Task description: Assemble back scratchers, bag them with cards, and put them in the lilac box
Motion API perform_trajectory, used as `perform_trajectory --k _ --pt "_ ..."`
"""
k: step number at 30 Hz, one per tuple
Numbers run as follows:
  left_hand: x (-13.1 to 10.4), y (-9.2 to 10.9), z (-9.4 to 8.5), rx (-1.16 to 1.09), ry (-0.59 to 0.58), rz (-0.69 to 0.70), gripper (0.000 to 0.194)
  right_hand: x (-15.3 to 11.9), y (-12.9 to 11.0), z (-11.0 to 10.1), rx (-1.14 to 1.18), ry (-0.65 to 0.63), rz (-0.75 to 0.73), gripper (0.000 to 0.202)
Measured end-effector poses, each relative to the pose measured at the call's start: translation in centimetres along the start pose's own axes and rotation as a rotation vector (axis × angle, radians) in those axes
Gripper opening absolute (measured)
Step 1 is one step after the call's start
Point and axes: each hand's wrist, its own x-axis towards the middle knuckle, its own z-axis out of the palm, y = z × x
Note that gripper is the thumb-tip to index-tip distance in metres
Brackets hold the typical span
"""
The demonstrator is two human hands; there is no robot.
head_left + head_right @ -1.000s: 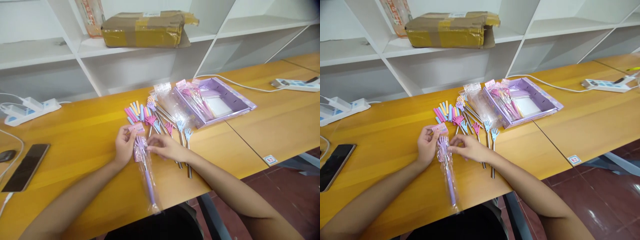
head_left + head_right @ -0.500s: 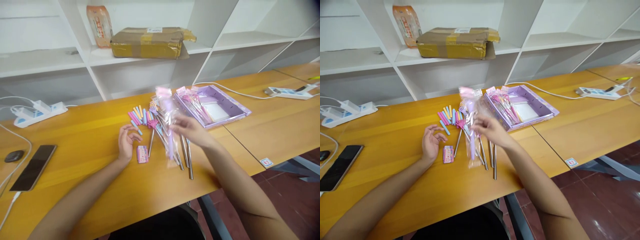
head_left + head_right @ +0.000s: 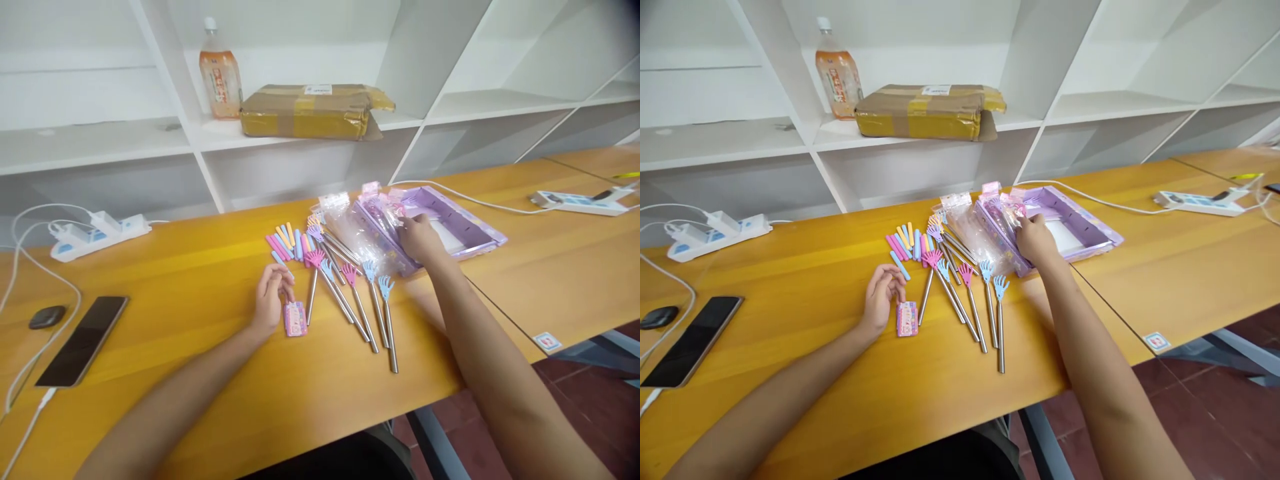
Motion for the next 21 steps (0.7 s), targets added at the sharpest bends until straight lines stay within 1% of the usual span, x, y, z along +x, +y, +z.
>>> perform_trajectory --k 2,5,8,10,12,15,18,21 --pt "0.3 0.2 -0.1 0.054 -0.012 -0.010 0.017 -0.7 0.6 1.2 0.052 0.104 0.059 0.051" --pt "0.9 0.3 -0.4 0.123 0.004 -0.025 0.010 -1.2 1.7 1.9 0.184 0.222 0.065 0.048" --pt "1.2 0.3 -0.5 0.150 0.000 -0.047 0.006 -1.7 1.9 1.6 0.253 0.397 0.021 0.040" --pt "1.1 0.2 -0.4 0.169 -0.044 -0.056 0.005 -2.2 1.3 1.1 0.270 0.520 -0.021 0.036" --pt "1.0 0.2 -0.2 0.196 -0.098 -0.064 0.004 -2.7 0.4 0.6 0.295 0.583 -0.055 0.031" --pt "0.8 0.2 -0.1 0.238 -0.146 -0.080 0.004 -3.3 -1.4 0.1 0.344 0.576 -0.094 0.025" --pt "0.7 0.3 -0.1 0.269 -0.165 -0.093 0.005 -3.8 -2.8 0.3 0.381 0.498 -0.129 0.022" --pt "0.8 0.4 -0.2 0.283 -0.169 -0.094 0.007 -4.1 -3.7 0.5 0.387 0.413 -0.151 0.021"
